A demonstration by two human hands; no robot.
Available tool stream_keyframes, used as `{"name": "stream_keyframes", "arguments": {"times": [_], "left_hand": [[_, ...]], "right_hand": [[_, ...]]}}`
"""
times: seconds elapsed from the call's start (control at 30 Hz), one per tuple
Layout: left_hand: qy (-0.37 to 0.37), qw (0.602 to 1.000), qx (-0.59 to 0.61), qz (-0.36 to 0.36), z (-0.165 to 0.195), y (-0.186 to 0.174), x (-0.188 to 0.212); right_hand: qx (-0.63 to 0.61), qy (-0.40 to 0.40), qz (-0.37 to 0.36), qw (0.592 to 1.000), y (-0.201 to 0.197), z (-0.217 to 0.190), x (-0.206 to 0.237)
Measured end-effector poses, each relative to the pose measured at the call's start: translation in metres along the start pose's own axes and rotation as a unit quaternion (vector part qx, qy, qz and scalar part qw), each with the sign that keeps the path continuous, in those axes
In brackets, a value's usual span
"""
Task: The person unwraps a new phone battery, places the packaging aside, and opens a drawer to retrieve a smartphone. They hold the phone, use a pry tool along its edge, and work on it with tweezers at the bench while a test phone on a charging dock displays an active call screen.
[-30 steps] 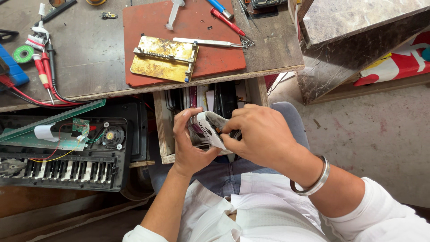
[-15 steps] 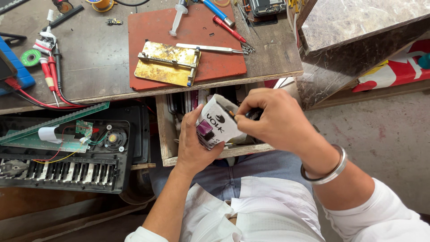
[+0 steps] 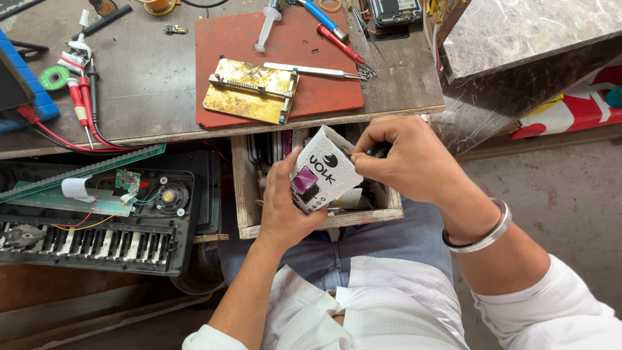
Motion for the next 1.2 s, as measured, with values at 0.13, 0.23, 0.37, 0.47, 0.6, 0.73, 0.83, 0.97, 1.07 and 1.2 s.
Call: {"name": "stream_keyframes", "arguments": {"times": [0.13, 0.23, 0.37, 0.47, 0.6, 0.73, 0.83, 0.97, 1.07, 1.2], "left_hand": [[-0.008, 1.0, 0.018, -0.01, -0.001, 0.002, 0.0], [-0.028, 0.998, 0.062, -0.013, -0.004, 0.0, 0.0], [-0.088, 0.984, 0.151, -0.046, -0.013, 0.002, -0.001], [-0.126, 0.971, 0.193, -0.068, -0.02, 0.005, 0.001], [-0.106, 0.96, 0.249, -0.073, -0.025, 0.008, 0.007], [-0.071, 0.96, 0.265, -0.054, -0.025, 0.011, 0.014], [-0.027, 0.973, 0.228, -0.03, -0.021, 0.012, 0.017], [0.072, 0.985, 0.157, 0.029, -0.011, 0.011, 0.015], [0.09, 0.988, 0.1, 0.082, -0.005, 0.009, 0.015], [0.087, 0.989, 0.022, 0.117, -0.003, 0.007, 0.014]], "right_hand": [[-0.031, 0.056, -0.012, 0.998, -0.005, 0.006, -0.006], [-0.057, 0.073, -0.031, 0.995, 0.001, 0.009, -0.01], [-0.094, 0.05, -0.024, 0.994, -0.006, 0.016, -0.014], [-0.131, 0.03, 0.006, 0.991, -0.01, 0.026, -0.014], [-0.413, 0.07, -0.019, 0.908, -0.006, 0.045, -0.016], [-0.59, 0.257, -0.047, 0.764, 0.019, 0.068, -0.006], [-0.65, 0.284, -0.101, 0.698, 0.042, 0.071, 0.002], [-0.677, 0.212, -0.124, 0.693, 0.043, 0.07, 0.018], [-0.63, 0.119, -0.088, 0.762, 0.033, 0.063, 0.037], [-0.368, -0.074, 0.078, 0.924, 0.026, 0.043, 0.076]]}}
Point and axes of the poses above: each hand's wrist, its own x-axis away from the middle knuckle, its own y-axis out of the palm, z = x × y, the point moved 3 cm from there along -x, towards the middle knuckle, and after that the axes turned 13 degrees about y, right-handed, at the moved point
